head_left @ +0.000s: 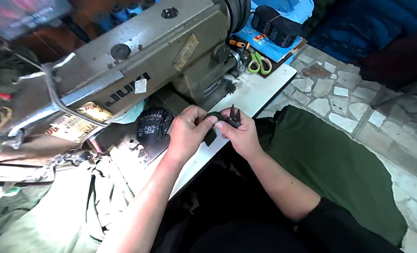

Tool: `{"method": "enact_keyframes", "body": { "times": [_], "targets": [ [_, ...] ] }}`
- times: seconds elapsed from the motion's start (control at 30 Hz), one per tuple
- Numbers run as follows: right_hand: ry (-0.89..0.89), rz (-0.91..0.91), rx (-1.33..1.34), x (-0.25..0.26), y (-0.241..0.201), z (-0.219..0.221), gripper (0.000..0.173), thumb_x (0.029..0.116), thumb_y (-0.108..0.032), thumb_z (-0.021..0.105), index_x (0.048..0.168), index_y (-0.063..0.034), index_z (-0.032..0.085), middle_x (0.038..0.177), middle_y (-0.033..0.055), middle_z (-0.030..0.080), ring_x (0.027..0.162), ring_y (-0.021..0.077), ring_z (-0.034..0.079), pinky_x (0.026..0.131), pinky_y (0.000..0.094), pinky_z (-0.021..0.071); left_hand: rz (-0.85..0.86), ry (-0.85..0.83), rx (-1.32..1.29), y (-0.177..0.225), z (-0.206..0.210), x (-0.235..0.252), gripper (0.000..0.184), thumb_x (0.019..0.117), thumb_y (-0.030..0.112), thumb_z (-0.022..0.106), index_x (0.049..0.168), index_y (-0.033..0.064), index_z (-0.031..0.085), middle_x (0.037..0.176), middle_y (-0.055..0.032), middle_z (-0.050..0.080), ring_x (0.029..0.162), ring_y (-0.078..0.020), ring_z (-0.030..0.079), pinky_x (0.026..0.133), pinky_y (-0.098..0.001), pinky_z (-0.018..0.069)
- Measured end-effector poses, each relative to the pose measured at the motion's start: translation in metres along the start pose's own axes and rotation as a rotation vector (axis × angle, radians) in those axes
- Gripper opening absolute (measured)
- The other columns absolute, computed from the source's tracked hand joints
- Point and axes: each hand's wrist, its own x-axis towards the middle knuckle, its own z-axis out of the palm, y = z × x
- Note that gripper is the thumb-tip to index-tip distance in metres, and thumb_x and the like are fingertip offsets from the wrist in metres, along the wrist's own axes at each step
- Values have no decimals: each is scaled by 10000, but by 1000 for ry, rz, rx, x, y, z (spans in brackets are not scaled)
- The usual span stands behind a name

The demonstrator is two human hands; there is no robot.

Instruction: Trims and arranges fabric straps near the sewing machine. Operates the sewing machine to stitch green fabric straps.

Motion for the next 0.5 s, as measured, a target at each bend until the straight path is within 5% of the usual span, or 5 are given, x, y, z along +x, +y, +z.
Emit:
{"method": "enact_keyframes", "body": {
  "times": [0.17,0.27,0.4,0.5],
  "targets": [
    [-35,-53,-204,-2,17,-10,50,951,-45,652,985,-15,674,1023,27,638,731,-14,584,633,135,523,-62,82,-147,6,-24,-5,133,1013,171,609,939,107,700,880,77,666,765,22,615,700,-172,528],
    [-141,-28,-465,-4,24,-31,129,921,-58,693,990,49,714,1150,155,655,934,129,661,796,277,578,-26,204,-108,14,-44,-2,108,1020,153,603,1029,82,684,877,101,678,778,39,646,734,-178,569],
    [-207,-334,-529,23,-12,-28,187,904,-20,583,1020,44,715,1140,163,673,936,107,659,781,216,562,121,257,31,30,-55,4,164,1016,114,590,1075,9,702,960,28,707,850,57,651,795,-145,555],
    [-499,-529,-610,59,-23,8,177,786,50,652,926,29,758,1052,173,740,972,274,715,860,406,588,275,323,144,45,-58,0,203,1019,108,587,1093,-24,722,969,-41,717,847,40,630,791,-133,515]
  ]
}}
